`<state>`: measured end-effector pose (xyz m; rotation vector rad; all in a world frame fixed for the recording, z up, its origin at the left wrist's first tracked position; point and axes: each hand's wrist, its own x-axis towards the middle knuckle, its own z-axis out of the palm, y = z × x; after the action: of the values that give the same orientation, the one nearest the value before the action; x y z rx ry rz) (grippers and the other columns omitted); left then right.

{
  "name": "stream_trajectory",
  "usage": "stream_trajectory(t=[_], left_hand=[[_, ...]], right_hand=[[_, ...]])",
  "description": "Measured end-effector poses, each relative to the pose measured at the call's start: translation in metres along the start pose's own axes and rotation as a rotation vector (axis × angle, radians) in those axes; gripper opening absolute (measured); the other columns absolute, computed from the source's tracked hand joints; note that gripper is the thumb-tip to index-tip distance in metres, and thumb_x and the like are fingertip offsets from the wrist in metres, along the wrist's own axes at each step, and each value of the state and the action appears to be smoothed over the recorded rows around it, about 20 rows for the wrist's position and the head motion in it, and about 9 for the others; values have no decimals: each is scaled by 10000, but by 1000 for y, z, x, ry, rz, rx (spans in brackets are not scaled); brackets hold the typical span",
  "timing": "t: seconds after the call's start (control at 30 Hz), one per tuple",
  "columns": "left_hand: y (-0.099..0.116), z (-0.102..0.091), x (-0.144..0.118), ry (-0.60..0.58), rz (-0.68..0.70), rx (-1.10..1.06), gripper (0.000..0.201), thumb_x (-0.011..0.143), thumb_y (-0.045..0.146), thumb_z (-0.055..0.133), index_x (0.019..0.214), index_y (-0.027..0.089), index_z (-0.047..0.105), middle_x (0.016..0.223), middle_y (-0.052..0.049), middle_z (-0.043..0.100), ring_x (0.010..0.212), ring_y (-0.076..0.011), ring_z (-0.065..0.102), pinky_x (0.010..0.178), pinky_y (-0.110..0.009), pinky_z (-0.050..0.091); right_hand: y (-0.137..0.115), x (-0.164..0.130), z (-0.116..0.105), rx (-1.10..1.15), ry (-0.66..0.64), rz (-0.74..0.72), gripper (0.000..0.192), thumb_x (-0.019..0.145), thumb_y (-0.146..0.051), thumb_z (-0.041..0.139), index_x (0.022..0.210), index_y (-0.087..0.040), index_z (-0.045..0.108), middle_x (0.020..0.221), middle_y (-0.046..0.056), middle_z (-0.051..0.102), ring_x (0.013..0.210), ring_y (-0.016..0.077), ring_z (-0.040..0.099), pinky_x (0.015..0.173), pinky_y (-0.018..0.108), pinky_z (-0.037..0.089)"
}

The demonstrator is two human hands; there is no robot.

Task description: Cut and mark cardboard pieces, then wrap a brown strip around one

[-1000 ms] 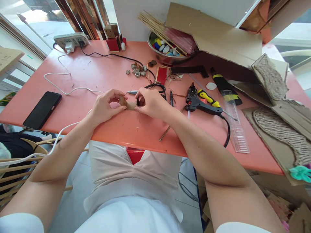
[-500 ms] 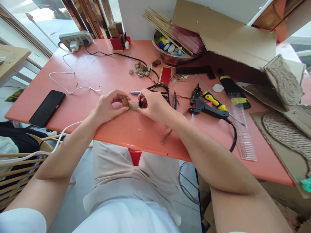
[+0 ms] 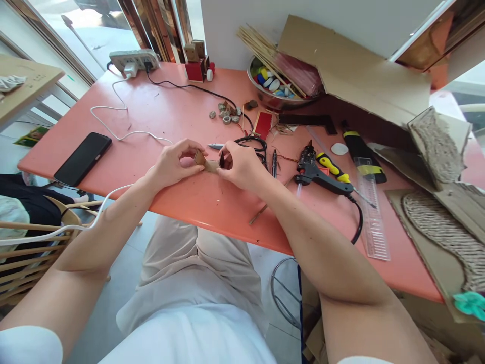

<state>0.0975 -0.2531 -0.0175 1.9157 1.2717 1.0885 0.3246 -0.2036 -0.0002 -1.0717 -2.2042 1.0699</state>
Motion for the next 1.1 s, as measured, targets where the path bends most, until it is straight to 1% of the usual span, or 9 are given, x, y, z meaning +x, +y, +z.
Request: stream_trajectory(t=[0.1,0.3,0.4,0.5,0.7,0.83,0.93,1.03,1.1], left_hand=[[0,1,1,-12,-5,-21,300,771,182,714,1069,205,732,1034,-50,834,888,-152,755,837,-274,599],[3,2,1,-46,-49,-81,270,765,215,700,1034,202,714,961,-28,792,807,-128,685,781,-259,562],[3,3,0,-33,-73,-55,254,766,220,701,1020,216,701,980,-27,806,817,-136,702,777,-268,555],[4,3,-1,-26,-94,-37,303,782,244,722,1084,228,699,1061,-45,838,905,-166,761,833,-297,580],[8,-3,-2,-74,-106,69,288,819,290,742,1102,239,734,1035,-24,853,960,-197,791,911,-331,607],[8,-6,-1,-86,-94,128,293,824,295,766,1111,239,745,1020,-4,852,949,-198,792,910,-327,611],[4,-6,0,-91,-70,154,284,811,321,834,1071,239,755,1022,-7,849,933,-201,787,887,-320,605],[1,-6,0,-100,-9,154,290,829,469,895,951,240,765,960,-22,839,884,-211,769,855,-330,594],[4,-5,-2,-122,69,116,459,838,692,860,887,245,771,925,-47,837,883,-231,761,884,-363,590]], right_hand=[[3,1,-1,19,-8,12,356,708,-141,830,843,-265,525,772,-9,712,764,211,692,737,315,505],[6,-4,-3,114,-22,8,319,736,-195,857,871,-255,574,786,-12,710,742,188,661,744,326,527],[1,-8,-6,168,-56,24,345,729,-215,875,955,-249,617,799,-19,714,736,190,675,754,343,554],[-4,-12,-7,166,-46,46,435,714,-219,895,1061,-251,635,803,-33,723,749,203,705,772,358,574],[-5,-14,-4,112,-42,43,199,788,-179,780,919,-243,644,817,1,760,730,194,696,749,343,564],[-5,-13,-5,24,-60,28,169,798,-177,762,937,-235,686,820,11,765,739,206,693,754,348,554],[-3,-12,-6,-47,-30,14,192,812,-166,739,996,-219,725,889,40,785,815,232,728,813,364,571],[0,-11,-6,-7,20,5,280,849,-174,699,1122,-213,750,934,41,787,814,236,742,809,373,595],[1,-11,-7,74,58,14,322,884,-184,670,1196,-218,746,915,22,769,749,218,735,751,365,600]])
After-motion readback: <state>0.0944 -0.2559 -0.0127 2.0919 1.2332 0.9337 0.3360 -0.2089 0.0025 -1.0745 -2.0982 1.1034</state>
